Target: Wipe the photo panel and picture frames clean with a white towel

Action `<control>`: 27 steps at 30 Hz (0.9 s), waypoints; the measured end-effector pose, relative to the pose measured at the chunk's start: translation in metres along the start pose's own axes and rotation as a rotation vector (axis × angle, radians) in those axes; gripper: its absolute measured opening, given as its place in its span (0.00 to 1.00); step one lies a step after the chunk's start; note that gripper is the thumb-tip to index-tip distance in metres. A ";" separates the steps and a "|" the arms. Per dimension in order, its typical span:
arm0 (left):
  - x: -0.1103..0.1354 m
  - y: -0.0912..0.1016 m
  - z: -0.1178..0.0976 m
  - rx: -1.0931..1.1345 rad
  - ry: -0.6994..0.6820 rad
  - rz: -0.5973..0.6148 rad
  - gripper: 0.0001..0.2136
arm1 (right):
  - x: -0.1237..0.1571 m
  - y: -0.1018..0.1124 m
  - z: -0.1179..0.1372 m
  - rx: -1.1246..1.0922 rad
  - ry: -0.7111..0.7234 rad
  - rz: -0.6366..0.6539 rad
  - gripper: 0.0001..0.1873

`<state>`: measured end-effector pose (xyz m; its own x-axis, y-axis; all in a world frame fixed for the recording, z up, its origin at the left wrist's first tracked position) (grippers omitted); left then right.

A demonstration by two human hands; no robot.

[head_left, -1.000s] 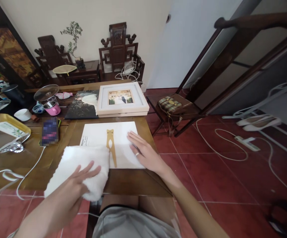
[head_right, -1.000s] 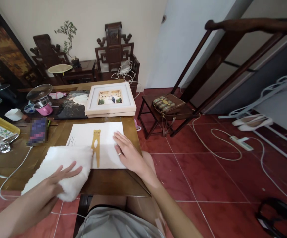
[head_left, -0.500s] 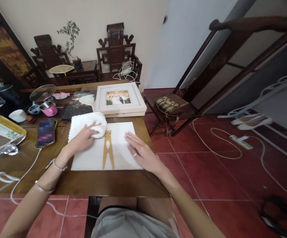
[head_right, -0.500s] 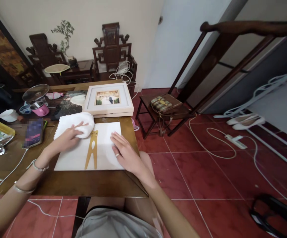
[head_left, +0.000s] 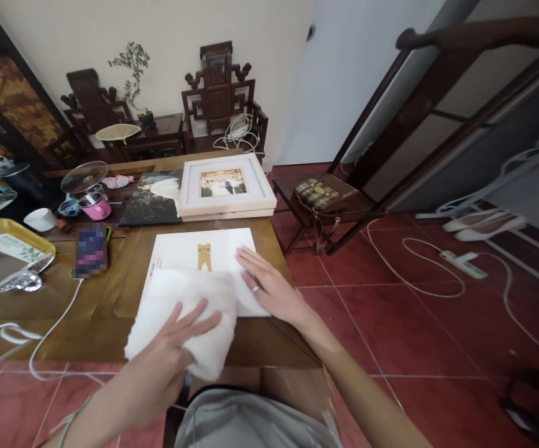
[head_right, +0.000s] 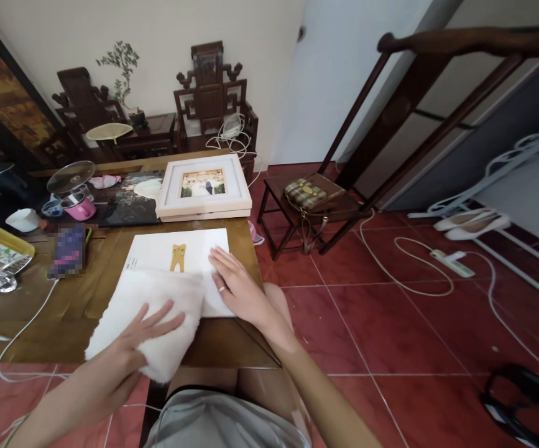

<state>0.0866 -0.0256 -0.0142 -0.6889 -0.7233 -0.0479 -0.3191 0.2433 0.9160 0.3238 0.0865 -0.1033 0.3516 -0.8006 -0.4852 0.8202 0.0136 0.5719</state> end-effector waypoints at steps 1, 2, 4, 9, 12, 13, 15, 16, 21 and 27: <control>0.000 0.001 -0.001 -0.004 0.000 0.014 0.18 | 0.000 0.000 0.000 -0.005 -0.002 -0.001 0.24; -0.003 0.002 0.001 -0.008 0.003 0.027 0.19 | 0.000 0.001 0.001 -0.011 -0.005 -0.005 0.24; -0.014 0.009 0.012 -0.009 0.020 0.038 0.21 | 0.000 0.001 0.001 -0.020 -0.009 -0.011 0.24; -0.069 0.027 0.061 -0.013 0.076 0.047 0.22 | -0.001 0.001 0.000 -0.016 -0.008 -0.005 0.24; -0.106 0.030 0.082 -0.097 0.102 0.041 0.21 | -0.001 0.002 0.000 -0.003 -0.010 0.002 0.24; -0.116 0.030 0.086 -0.130 0.114 0.038 0.20 | -0.001 0.002 0.001 0.002 -0.012 0.004 0.24; -0.131 0.029 0.089 -0.190 0.132 0.046 0.20 | -0.001 0.002 0.001 0.007 -0.014 0.009 0.24; -0.135 0.028 0.088 -0.218 0.137 0.050 0.20 | -0.002 0.003 0.001 0.005 -0.015 0.011 0.24; -0.126 0.017 0.065 -0.320 0.151 0.051 0.20 | -0.002 0.002 0.001 0.004 -0.010 0.023 0.24; -0.070 -0.017 0.013 -0.338 0.069 0.094 0.12 | -0.001 0.001 0.000 0.014 -0.025 0.017 0.24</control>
<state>0.1323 0.0294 -0.0313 -0.6557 -0.7527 0.0593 -0.0149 0.0914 0.9957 0.3239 0.0873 -0.1019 0.3543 -0.8148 -0.4589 0.8079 0.0195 0.5890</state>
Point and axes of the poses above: each hand's wrist, its own x-axis away from the middle knuckle, its own y-axis out of the back of the hand, z = x × y, the point moved 1 cm from there along -x, towards the middle knuckle, and after that the axes turned 5 degrees about -z, right-handed, at the moved point
